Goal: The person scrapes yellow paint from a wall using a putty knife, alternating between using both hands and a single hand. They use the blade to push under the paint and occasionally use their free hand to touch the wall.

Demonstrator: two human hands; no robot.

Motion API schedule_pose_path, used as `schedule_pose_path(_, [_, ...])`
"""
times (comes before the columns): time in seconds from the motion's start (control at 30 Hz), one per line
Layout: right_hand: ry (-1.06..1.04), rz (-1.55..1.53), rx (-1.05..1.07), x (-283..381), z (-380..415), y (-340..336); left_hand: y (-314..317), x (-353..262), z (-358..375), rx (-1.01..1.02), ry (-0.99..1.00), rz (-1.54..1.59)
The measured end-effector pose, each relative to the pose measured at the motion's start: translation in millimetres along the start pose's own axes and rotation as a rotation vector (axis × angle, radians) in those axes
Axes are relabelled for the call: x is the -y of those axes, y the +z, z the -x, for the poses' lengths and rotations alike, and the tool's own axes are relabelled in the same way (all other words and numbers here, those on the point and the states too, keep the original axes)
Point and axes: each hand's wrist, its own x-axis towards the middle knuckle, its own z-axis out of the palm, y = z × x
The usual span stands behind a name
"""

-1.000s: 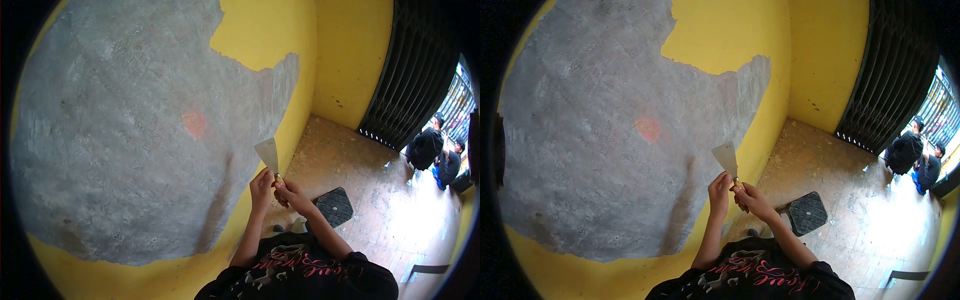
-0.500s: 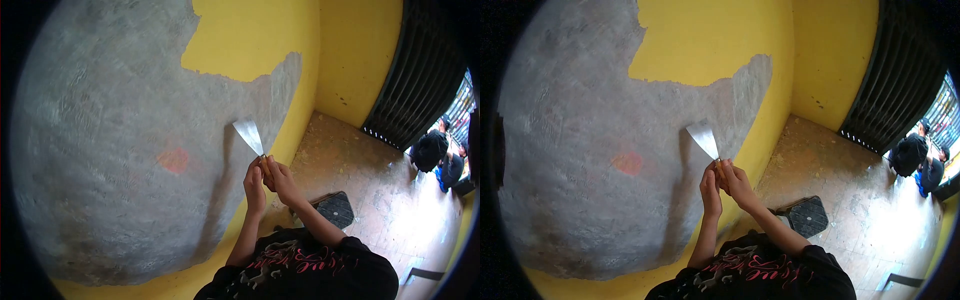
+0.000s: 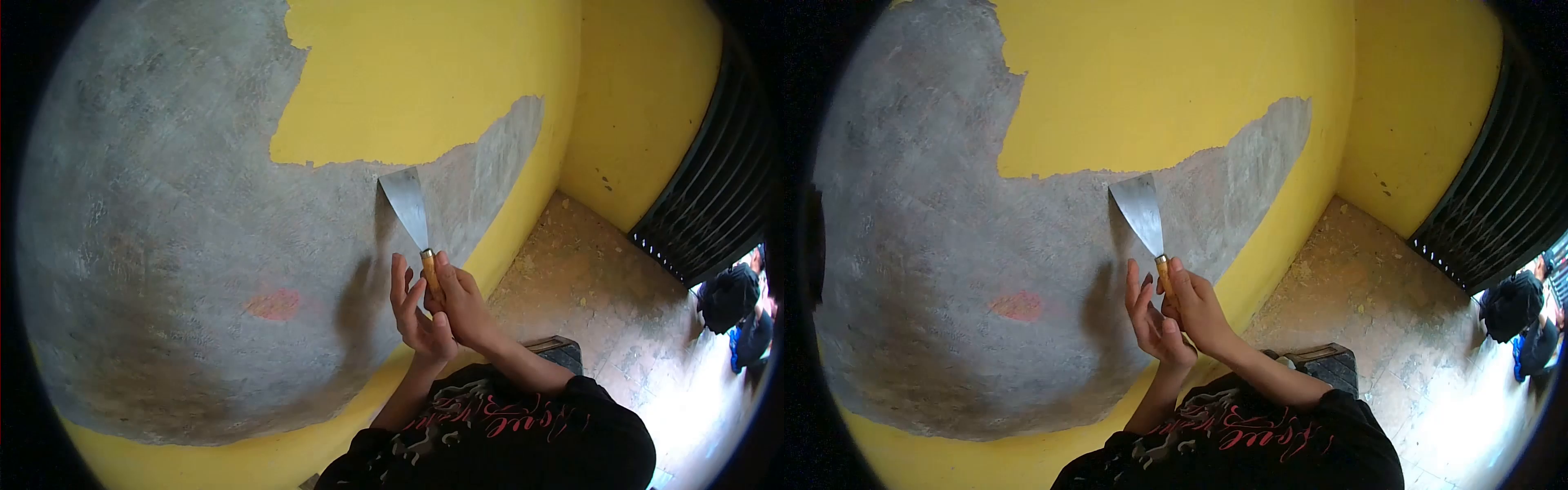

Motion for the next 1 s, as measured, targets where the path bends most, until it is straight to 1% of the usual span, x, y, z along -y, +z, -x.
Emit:
schedule_pose_path(0.07, [-0.017,0.031,0.011,2,-1,-1,5,0,-1,0.009,0.008,0.009])
schedule_pose_path(0.13, [-0.012,0.017,0.038,12,-2,0,11,-1,1,-0.05,-0.12,0.09])
schedule_pose_path(0.23, [-0.062,0.07,0.039,10,-3,0,19,1,-5,-0.073,-0.11,0.114])
schedule_pose_path(0.37, [-0.013,0.087,0.071,18,-4,-8,22,6,-7,-0.038,-0.093,0.117])
schedule_pose_path(0.47, [-0.043,0.092,0.102,21,-6,-9,24,5,-9,-0.056,-0.126,0.141])
schedule_pose_path(0.57, [-0.088,0.127,0.085,19,-2,-9,24,2,-6,-0.037,-0.132,0.119])
schedule_pose_path(0.67, [-0.076,0.11,0.12,14,-2,-16,36,3,-2,-0.064,-0.133,0.276])
schedule_pose_path(0.73, [-0.027,0.09,0.155,21,-2,-15,33,2,-7,-0.042,-0.145,0.285])
schedule_pose_path(0.8, [-0.042,0.129,0.172,14,-2,-18,29,1,-7,-0.018,-0.144,0.298])
schedule_pose_path(0.87, [-0.062,0.173,0.181,8,-4,-21,30,-2,-2,-0.032,-0.228,0.27])
schedule_pose_path(0.93, [-0.111,0.098,0.124,6,-7,-21,37,2,-3,-0.06,-0.223,0.292])
schedule_pose_path(1.0, [-0.102,0.105,0.158,19,-8,-20,41,2,-3,-0.086,-0.227,0.312])
